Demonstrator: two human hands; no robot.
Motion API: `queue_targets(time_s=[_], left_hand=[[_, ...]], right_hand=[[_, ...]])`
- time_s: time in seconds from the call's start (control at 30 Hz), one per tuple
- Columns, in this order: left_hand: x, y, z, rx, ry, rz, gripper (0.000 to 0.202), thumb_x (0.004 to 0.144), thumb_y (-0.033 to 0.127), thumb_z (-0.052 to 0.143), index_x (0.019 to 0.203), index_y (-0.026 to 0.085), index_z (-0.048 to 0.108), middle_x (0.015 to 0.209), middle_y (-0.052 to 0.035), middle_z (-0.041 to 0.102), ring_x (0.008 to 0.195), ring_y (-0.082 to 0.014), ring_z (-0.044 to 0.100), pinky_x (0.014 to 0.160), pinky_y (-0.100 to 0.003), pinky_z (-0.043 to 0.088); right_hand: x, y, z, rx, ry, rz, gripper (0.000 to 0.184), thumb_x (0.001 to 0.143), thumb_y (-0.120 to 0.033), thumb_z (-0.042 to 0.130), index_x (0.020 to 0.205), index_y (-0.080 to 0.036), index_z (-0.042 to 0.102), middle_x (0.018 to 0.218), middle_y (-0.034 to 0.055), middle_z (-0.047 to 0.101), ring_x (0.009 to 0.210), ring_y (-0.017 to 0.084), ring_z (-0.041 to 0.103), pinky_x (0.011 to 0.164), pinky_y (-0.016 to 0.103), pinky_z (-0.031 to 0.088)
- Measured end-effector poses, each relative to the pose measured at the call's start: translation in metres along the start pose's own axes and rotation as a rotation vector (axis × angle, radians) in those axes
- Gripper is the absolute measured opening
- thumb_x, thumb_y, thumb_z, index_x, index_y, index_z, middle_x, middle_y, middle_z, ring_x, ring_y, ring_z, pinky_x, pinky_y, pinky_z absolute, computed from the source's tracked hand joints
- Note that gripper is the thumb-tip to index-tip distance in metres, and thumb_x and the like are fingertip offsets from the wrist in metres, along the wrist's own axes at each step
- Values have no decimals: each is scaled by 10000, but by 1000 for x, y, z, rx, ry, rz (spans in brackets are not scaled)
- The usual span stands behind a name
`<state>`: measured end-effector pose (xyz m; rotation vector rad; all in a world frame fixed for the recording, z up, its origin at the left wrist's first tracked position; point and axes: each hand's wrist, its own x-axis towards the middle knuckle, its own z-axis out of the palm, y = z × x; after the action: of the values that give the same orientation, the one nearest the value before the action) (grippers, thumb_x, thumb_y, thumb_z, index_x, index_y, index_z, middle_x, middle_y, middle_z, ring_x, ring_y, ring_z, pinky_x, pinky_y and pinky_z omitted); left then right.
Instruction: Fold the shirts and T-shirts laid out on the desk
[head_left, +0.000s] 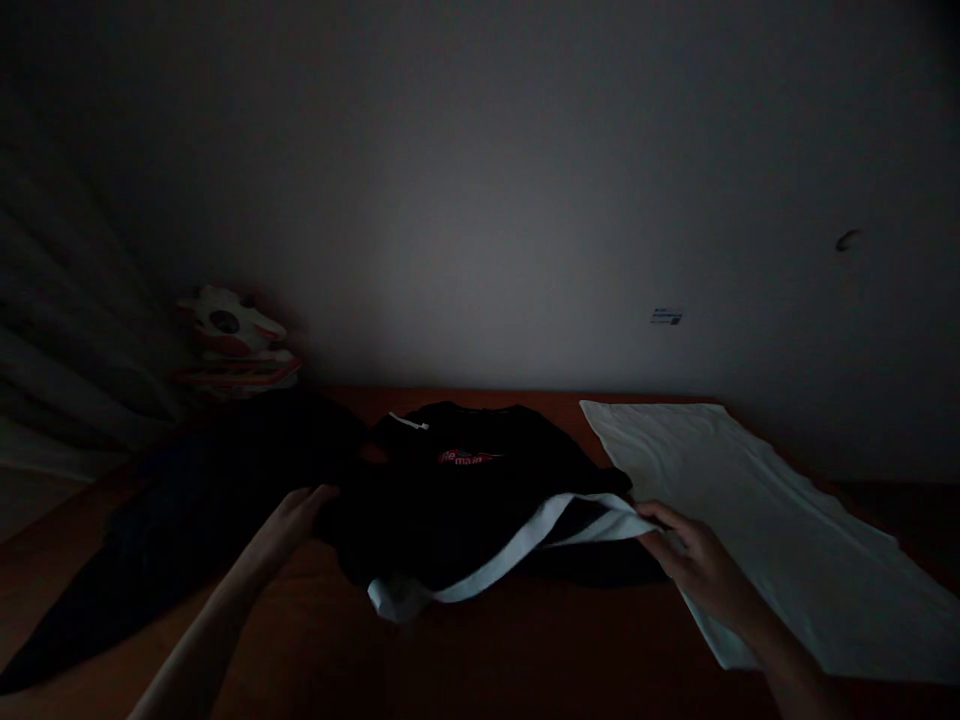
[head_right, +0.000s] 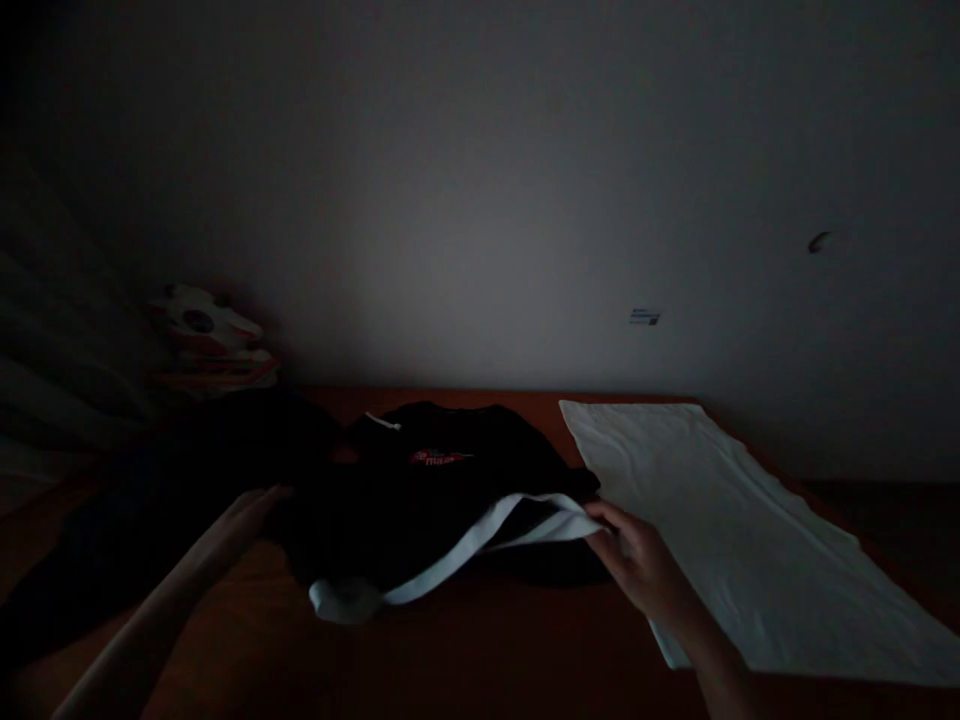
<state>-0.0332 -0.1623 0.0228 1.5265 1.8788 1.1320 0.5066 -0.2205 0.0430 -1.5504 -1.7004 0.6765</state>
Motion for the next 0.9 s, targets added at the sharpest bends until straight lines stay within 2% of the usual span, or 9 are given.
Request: queue_targets(time_s=[0.1, 0.2, 0.3, 0.43, 0.57, 0.63, 0.73, 0.8, 0.9], left_hand=[[-3, -14, 7, 254, -40, -5, 318, 716, 419, 652, 958, 214, 681, 906, -105, 730, 960, -376, 705, 831, -483, 561], [-4, -14, 23, 470, -9, 159, 450, 777, 384, 572, 1172, 175, 629, 1189, -157, 690, 1136, -360, 644, 1030, -519, 464], [-2, -3, 44, 555, -39, 348, 420, 899, 421, 480, 1224, 196, 623, 1267, -139, 669, 1191, -322, 610, 1077, -507, 430], [3, 11, 70, 536, -186, 470, 457, 960, 477, 468, 1324, 243, 617, 1371, -104, 633, 1263, -297, 563, 1099, -476, 412], [12, 13, 89, 618, -283, 416, 517, 975, 509, 453, 1422, 281, 574, 1387, -127, 621, 1244, -314, 573, 1084, -509, 406], [19, 12, 96, 634, -300, 385, 514, 977, 516, 441, 1402, 272, 599, 1348, -140, 647, 1214, -322, 592, 1071, -513, 413], [34, 14, 103, 614, -292, 341, 525, 977, 474, 420, 1345, 169, 638, 1300, -179, 678, 1198, -332, 615, 1071, -501, 425], [43, 16, 102, 560, -208, 322, 543, 975, 428, 387, 1335, 98, 625, 1289, -204, 680, 1204, -325, 625, 1084, -475, 430], [47, 12, 84, 443, 21, 284, 618, 971, 450, 349, 1392, 45, 553, 1313, -219, 657, 1201, -304, 638, 1053, -418, 475]], right_hand=[[-14, 3, 0, 43, -434, 64, 362, 799, -544, 675, 1006, -263, 769, 906, 51, 766, 824, 242, 697, 745, 321, 560], [-12, 15, 13, 90, -578, 129, 435, 754, -572, 733, 1067, -273, 773, 950, 50, 774, 857, 239, 709, 775, 331, 569], [10, 31, 34, 103, -314, 113, 503, 853, -671, 564, 1030, -234, 742, 987, 88, 773, 914, 248, 721, 791, 338, 567], [52, 44, 61, -275, 86, 186, 604, 886, -685, 469, 1166, -180, 646, 874, 122, 761, 844, 306, 739, 757, 407, 553], [81, 53, 79, -614, 116, 333, 730, 911, -704, 441, 1312, -106, 563, 893, 194, 761, 837, 357, 749, 735, 448, 533], [90, 57, 85, -665, 85, 290, 646, 909, -671, 489, 1235, -125, 606, 923, 204, 761, 858, 352, 748, 734, 428, 526], [102, 62, 87, -635, 85, 151, 365, 908, -497, 550, 1056, -177, 646, 898, 160, 762, 867, 322, 739, 744, 391, 515], [108, 61, 83, -586, 134, 92, 236, 892, -404, 537, 978, -207, 634, 894, 130, 761, 861, 296, 733, 744, 368, 509], [109, 57, 68, -443, 305, 47, 229, 873, -412, 510, 967, -227, 607, 899, 101, 757, 825, 262, 727, 734, 342, 505]])
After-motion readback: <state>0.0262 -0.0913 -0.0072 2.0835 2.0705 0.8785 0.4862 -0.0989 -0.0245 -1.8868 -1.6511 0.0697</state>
